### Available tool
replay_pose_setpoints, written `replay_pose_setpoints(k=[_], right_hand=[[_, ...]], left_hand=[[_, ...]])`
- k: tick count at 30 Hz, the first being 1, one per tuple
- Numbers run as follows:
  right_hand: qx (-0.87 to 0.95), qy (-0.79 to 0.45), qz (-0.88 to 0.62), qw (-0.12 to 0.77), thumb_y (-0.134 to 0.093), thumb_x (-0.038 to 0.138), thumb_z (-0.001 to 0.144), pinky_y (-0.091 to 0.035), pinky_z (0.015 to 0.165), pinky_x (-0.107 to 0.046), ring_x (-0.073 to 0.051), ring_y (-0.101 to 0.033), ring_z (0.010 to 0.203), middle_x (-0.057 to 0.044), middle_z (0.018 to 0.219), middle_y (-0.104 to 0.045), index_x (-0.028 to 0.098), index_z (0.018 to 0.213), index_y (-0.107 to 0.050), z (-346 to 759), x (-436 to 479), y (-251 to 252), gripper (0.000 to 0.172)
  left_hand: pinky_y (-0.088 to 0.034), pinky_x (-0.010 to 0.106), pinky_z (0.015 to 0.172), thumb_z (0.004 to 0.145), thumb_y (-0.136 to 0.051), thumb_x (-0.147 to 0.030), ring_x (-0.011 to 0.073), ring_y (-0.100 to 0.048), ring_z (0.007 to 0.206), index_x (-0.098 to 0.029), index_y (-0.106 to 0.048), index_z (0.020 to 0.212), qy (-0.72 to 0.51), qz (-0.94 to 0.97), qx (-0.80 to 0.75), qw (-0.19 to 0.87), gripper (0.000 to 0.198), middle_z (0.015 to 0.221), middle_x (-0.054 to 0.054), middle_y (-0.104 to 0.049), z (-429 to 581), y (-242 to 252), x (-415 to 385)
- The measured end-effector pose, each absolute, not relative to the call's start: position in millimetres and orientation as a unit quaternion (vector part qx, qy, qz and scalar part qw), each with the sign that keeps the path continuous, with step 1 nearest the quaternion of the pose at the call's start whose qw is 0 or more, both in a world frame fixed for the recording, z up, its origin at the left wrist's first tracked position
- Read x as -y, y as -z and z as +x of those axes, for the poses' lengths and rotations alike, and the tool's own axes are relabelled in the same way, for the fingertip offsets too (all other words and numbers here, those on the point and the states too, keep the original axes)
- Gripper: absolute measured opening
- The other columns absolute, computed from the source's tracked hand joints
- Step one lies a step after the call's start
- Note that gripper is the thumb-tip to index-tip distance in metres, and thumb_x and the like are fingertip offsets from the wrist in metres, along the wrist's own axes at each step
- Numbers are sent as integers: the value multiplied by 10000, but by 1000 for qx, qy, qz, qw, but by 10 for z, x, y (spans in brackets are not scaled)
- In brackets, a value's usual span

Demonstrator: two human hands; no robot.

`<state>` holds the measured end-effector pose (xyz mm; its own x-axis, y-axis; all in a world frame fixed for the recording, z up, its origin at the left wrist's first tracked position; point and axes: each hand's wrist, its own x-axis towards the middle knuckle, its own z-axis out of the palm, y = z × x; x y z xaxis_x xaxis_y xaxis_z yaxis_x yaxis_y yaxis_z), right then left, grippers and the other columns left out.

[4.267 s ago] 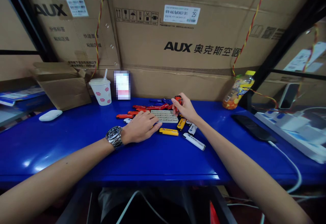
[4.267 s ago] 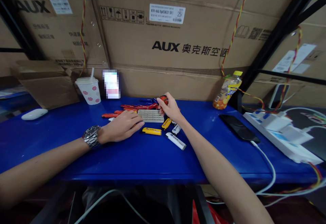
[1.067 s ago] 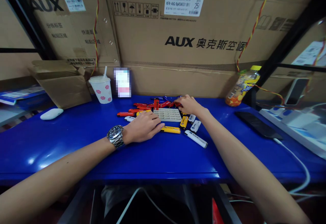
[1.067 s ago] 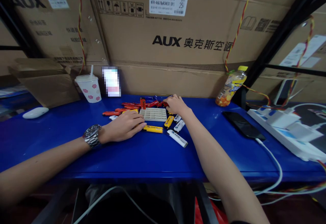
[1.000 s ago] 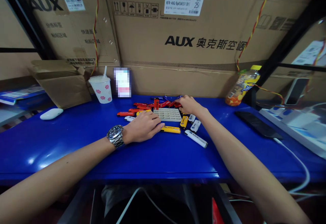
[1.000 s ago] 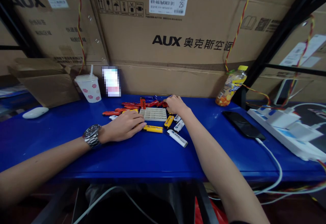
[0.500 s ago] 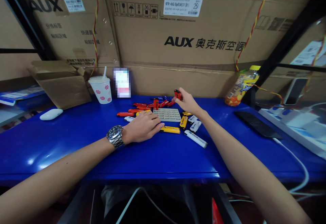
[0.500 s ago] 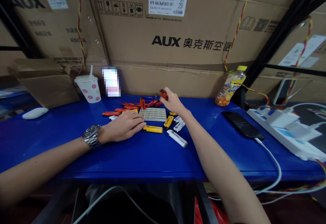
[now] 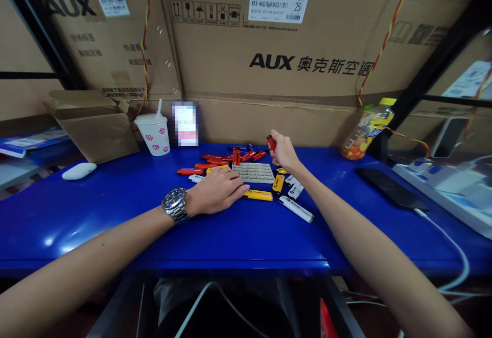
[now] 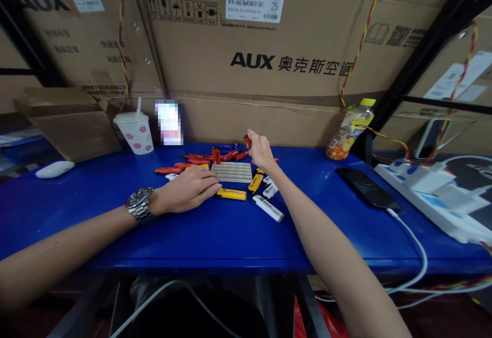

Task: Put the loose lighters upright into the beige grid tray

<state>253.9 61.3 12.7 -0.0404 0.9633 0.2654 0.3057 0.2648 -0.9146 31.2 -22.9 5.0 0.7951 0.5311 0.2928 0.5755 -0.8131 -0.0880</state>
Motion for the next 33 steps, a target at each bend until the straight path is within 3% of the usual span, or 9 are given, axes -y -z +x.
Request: replay_pose_setpoints(k=[10,16,20,23,27,33], right_hand=[[578,-409,-504,495,-163,579,924,-190,323,-232,-93,-188,327,62,413,-255,245,675,-358,2421,-582,-163,460],[614,-425,-468,472,-206,664,918,-174,328,-217,-75,-180,328,83,418,-280,240,746,-387,2385,-547,-129,492],[693,-367,-413,462,-418,615,902,-273,360,-213,-80,-332,368,68,538,-458,247,901,-411,2356,-526,-102,368],[767,-261,-368,456,-499,536,894,-407,501,-248,-116,-496,559,-1,692,-574,213,897,-502,2336,-528,-108,323],[814,-196,-344,426,-580,464,857,-417,606,-286,-141,-508,659,-29,708,-590,156,891,-650,2286,-508,-113,318],[807,-270,-353,388,-557,380,864,-422,581,-291,-143,-543,590,-17,670,-601,134,1055,-629,2189,-495,-14,319]], left_hand=[[-424,364,782,1029,-274,-358,204,-576,845,-144,-655,885,133,-943,293,86,460,894,78,-673,312,-44,225],[-427,365,785,1030,-273,-357,204,-579,844,-145,-657,889,134,-943,292,88,460,896,79,-674,313,-43,226],[-427,367,786,1029,-278,-351,206,-579,837,-141,-655,880,136,-943,289,91,456,887,83,-674,314,-45,229],[-427,366,794,1029,-278,-359,209,-579,849,-142,-654,896,129,-943,292,97,454,899,80,-674,311,-44,228],[-432,363,788,1028,-278,-364,204,-587,840,-146,-654,894,129,-942,293,104,455,899,76,-672,309,-36,224],[-442,373,801,1026,-292,-362,204,-599,843,-144,-660,880,132,-940,292,112,451,899,82,-675,309,-18,216]])
